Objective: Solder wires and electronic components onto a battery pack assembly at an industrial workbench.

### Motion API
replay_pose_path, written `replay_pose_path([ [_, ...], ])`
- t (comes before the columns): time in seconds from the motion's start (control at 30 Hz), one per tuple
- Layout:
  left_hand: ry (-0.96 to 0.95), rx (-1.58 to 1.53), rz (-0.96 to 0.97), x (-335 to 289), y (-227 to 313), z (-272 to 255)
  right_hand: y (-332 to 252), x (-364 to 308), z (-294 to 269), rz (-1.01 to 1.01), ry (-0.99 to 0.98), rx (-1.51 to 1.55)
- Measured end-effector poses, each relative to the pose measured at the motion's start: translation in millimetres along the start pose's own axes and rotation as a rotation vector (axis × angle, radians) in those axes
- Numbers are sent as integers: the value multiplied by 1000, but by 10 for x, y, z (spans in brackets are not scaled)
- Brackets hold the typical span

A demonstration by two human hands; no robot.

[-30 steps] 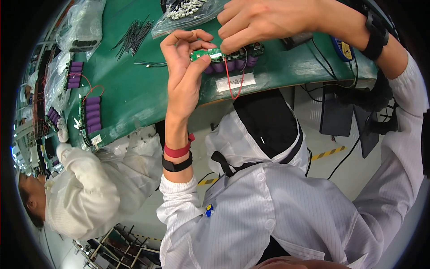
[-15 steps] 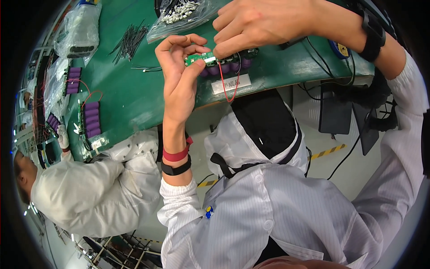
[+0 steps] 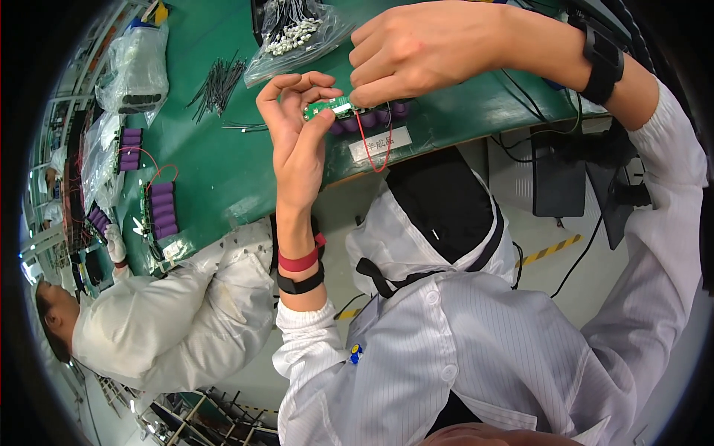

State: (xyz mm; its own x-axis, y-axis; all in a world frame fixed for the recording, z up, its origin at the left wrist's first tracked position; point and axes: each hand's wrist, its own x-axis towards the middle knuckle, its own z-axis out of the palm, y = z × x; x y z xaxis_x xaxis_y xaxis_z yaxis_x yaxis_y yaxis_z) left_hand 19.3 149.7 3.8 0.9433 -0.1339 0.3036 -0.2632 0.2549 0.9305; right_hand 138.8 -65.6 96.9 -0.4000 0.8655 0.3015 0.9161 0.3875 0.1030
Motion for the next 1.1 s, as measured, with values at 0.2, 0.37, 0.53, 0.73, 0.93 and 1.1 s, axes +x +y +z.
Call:
replay_pose_path([
  [0.2,-8,-3,7,10,-17,-4,-117,11,-10,74,-47,-69],
  [0.37,-20,2,3,10,3,25,-167,27,19,94,-5,-173],
  [0.53,-2,23,9,9,-10,28,-181,20,26,119,16,-159],
  [0.73,-44,165,37,-37,-8,-57,-296,-62,-51,314,114,-259],
  [0.93,-29,299,52,-122,-24,-53,-1087,-235,64,971,410,-59],
  [1.1,43,392,50,-246,-23,10,-1824,65,557,1524,562,1034],
])
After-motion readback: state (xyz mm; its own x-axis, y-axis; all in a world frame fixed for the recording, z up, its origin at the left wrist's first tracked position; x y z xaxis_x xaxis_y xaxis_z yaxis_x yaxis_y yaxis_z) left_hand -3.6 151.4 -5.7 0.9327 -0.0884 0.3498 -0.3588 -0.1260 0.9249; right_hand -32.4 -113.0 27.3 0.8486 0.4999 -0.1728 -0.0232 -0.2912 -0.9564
